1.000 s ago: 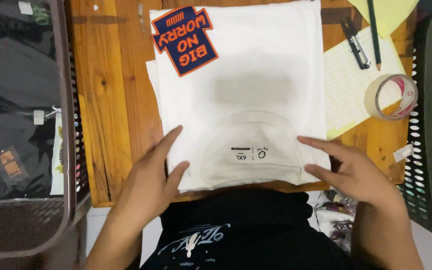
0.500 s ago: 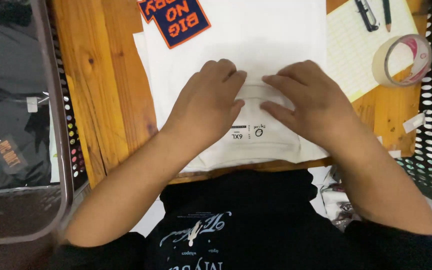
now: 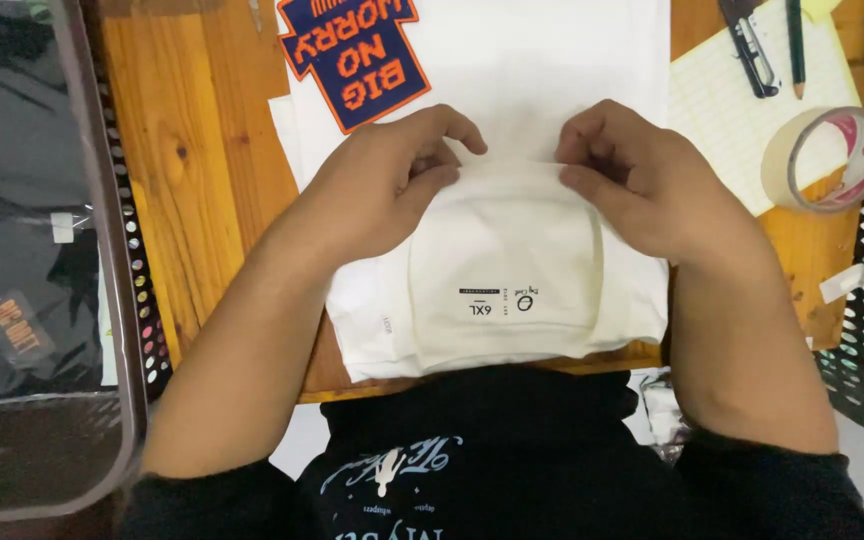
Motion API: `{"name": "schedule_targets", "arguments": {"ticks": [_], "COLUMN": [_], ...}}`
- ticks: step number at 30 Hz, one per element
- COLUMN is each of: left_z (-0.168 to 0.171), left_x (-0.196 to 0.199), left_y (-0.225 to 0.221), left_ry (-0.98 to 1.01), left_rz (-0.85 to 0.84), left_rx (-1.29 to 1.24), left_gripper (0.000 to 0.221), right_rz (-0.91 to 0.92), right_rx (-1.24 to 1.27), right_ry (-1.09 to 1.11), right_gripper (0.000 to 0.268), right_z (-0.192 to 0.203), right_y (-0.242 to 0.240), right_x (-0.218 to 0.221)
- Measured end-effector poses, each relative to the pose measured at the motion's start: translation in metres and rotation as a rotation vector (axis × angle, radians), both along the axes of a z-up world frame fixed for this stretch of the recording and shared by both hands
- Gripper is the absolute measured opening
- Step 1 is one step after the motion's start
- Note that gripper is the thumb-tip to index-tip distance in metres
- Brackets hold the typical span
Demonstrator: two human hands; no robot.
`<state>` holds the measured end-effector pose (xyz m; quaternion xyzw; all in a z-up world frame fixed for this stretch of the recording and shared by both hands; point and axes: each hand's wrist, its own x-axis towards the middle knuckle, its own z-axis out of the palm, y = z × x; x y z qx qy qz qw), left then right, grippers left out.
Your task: Folding a white t-shirt and using a pen to mark or adjust a label on the garment.
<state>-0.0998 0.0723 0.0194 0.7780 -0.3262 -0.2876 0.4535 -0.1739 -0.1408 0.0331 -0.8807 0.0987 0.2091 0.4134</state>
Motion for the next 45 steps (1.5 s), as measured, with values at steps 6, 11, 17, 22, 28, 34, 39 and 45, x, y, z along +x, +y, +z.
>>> {"name": "schedule_targets", "arguments": {"ticks": [6, 11, 17, 22, 28, 34, 39, 45], "left_z": [-0.016, -0.009, 0.006, 0.004, 0.009, 0.008, 0.001, 0.019], "left_x": [0.002, -0.002, -0.011, -0.010, -0.006, -0.012, -0.028, -0.028], "left_y": [0.004, 0.004, 0.019, 0.026, 0.031, 0.028, 0.024, 0.041], "left_ry": [-0.051, 0.056, -0.109, -0.142, -0.123, -0.120, -0.292, -0.099], "left_rz": [-0.067, -0.009, 0.010, 0.028, 0.008, -0.048, -0.063, 0.010], "left_rx": [-0.011, 0.026, 0.255, 0.381, 0.282, 0.339, 0.600, 0.506], "left_gripper": [0.022, 0.020, 0.017, 0.008, 0.016, 0.014, 0.023, 0.022], "right_rz": [0.245, 0.217, 0.237, 0.234, 0.148, 0.152, 0.150, 0.189], "right_rx": [0.132, 0.121, 0.040, -0.061, -0.013, -0.046, -0.054, -0.051], "right_ry": [-0.252, -0.225, -0.237, -0.251, -0.290, -0.323, -0.309, -0.354], "right_gripper": [0.017, 0.019, 0.024, 0.024, 0.024, 0.022, 0.012, 0.011], "right_z": [-0.020, -0.022, -0.020, -0.017, -0.019, -0.017, -0.015, -0.020], "right_y": [-0.018, -0.022, -0.021, -0.017, -0.010, -0.008, -0.008, -0.013], "right_x": [-0.006, -0.006, -0.010, -0.012, -0.012, -0.012, -0.013, -0.016]}}
